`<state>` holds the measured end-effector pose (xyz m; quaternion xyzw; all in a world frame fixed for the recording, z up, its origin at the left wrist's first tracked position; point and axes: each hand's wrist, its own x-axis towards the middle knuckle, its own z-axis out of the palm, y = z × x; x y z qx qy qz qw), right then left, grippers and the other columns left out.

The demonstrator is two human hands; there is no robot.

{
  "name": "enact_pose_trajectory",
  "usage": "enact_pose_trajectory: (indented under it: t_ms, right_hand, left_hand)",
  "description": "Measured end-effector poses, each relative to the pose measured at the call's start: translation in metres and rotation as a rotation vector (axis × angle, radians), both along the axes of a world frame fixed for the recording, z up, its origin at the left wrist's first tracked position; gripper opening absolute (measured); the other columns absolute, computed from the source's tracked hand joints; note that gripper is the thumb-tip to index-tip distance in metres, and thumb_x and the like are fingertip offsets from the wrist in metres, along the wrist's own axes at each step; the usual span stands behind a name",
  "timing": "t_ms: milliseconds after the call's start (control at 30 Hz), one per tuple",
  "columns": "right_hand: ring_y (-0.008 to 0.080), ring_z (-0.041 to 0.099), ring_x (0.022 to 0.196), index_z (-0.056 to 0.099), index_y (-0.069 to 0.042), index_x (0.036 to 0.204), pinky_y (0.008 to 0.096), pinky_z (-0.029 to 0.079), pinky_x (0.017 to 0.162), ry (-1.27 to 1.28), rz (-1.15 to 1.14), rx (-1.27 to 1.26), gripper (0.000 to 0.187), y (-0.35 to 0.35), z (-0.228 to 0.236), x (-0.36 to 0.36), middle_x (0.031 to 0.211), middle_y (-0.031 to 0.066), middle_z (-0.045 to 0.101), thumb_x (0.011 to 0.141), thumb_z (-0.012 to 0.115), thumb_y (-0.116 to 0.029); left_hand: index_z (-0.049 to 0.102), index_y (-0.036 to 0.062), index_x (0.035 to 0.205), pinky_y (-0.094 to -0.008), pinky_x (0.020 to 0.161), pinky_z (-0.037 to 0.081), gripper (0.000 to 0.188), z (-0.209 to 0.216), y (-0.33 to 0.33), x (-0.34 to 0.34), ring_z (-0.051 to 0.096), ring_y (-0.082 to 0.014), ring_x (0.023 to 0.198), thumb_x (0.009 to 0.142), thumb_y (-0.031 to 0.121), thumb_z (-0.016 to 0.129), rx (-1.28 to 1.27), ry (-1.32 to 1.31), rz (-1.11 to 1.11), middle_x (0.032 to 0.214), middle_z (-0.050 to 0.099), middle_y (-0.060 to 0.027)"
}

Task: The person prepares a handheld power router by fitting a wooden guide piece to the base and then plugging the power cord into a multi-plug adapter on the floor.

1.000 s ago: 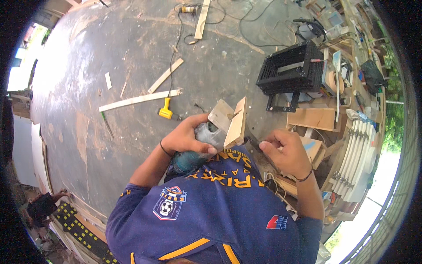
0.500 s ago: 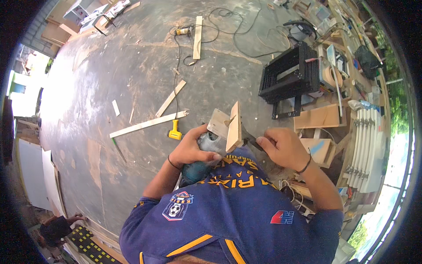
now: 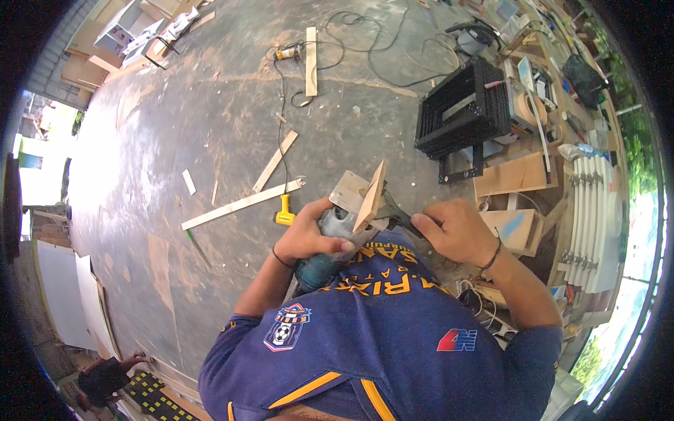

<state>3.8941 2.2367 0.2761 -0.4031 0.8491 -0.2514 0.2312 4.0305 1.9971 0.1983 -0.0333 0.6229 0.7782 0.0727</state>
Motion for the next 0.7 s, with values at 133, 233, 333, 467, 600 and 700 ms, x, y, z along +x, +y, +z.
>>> enact_pose_trajectory:
  t_ms: [133, 233, 333, 467, 600, 700]
  right_hand:
    - [0.0418, 0.052, 0.056, 0.055, 0.0, 0.062, 0.0465, 0.036, 0.051, 0.006, 0.005, 0.013, 0.039, -0.002, 0.0, -0.001, 0.06, 0.023, 0.051, 0.086, 0.056, -0.031]
    - [0.041, 0.053, 0.056, 0.056, 0.001, 0.064, 0.0459, 0.037, 0.051, -0.02, -0.012, 0.019, 0.039, 0.001, -0.004, -0.002, 0.061, 0.0234, 0.052, 0.087, 0.055, -0.03]
    - [0.0404, 0.055, 0.058, 0.059, 0.001, 0.068, 0.045, 0.039, 0.053, -0.116, -0.078, 0.062, 0.037, 0.005, -0.016, -0.001, 0.063, 0.0243, 0.054, 0.088, 0.054, -0.029]
    - [0.0398, 0.058, 0.063, 0.062, 0.001, 0.075, 0.0435, 0.041, 0.056, -0.186, -0.153, 0.105, 0.035, 0.01, -0.038, -0.001, 0.067, 0.0253, 0.056, 0.09, 0.052, -0.028]
    - [0.0396, 0.058, 0.063, 0.062, 0.001, 0.078, 0.0427, 0.042, 0.057, -0.238, -0.157, -0.012, 0.037, 0.022, -0.071, -0.004, 0.068, 0.0244, 0.057, 0.092, 0.05, -0.031]
    - [0.0399, 0.057, 0.061, 0.061, 0.0, 0.078, 0.0432, 0.042, 0.056, -0.207, -0.094, -0.045, 0.037, 0.025, -0.075, -0.004, 0.068, 0.0231, 0.057, 0.093, 0.049, -0.032]
  left_hand:
    - [0.057, -0.0011, 0.115, -0.0263, 0.084, 0.045, 0.062, -0.005, -0.001, -0.001, 0.058, -0.0123, 0.094, 0.063, 0.022, 0.081, 0.011, -0.003, 0.007, 0.101, 0.063, -0.0051]
    - [0.058, -0.001, 0.114, -0.0266, 0.083, 0.046, 0.061, -0.004, 0.0, -0.003, 0.058, -0.0122, 0.093, 0.062, 0.021, 0.081, -0.008, -0.022, 0.001, 0.099, 0.064, -0.0057]
    - [0.058, -0.0011, 0.113, -0.0277, 0.082, 0.047, 0.059, 0.011, 0.004, -0.003, 0.06, -0.0129, 0.091, 0.063, 0.022, 0.08, -0.128, -0.053, -0.032, 0.097, 0.065, -0.0081]
    - [0.058, -0.0017, 0.11, -0.0296, 0.081, 0.048, 0.057, 0.012, 0.009, -0.004, 0.062, -0.0149, 0.09, 0.064, 0.025, 0.079, -0.311, 0.053, 0.009, 0.096, 0.065, -0.0115]
    - [0.058, 0.0005, 0.11, -0.0334, 0.083, 0.049, 0.055, 0.025, 0.02, -0.003, 0.065, -0.0286, 0.091, 0.065, 0.026, 0.079, -0.544, 0.183, 0.061, 0.097, 0.066, -0.0172]
    - [0.054, -0.0009, 0.112, -0.0346, 0.083, 0.049, 0.063, 0.031, 0.02, -0.002, 0.064, -0.028, 0.095, 0.063, 0.026, 0.082, -0.523, 0.071, 0.031, 0.1, 0.064, -0.0175]
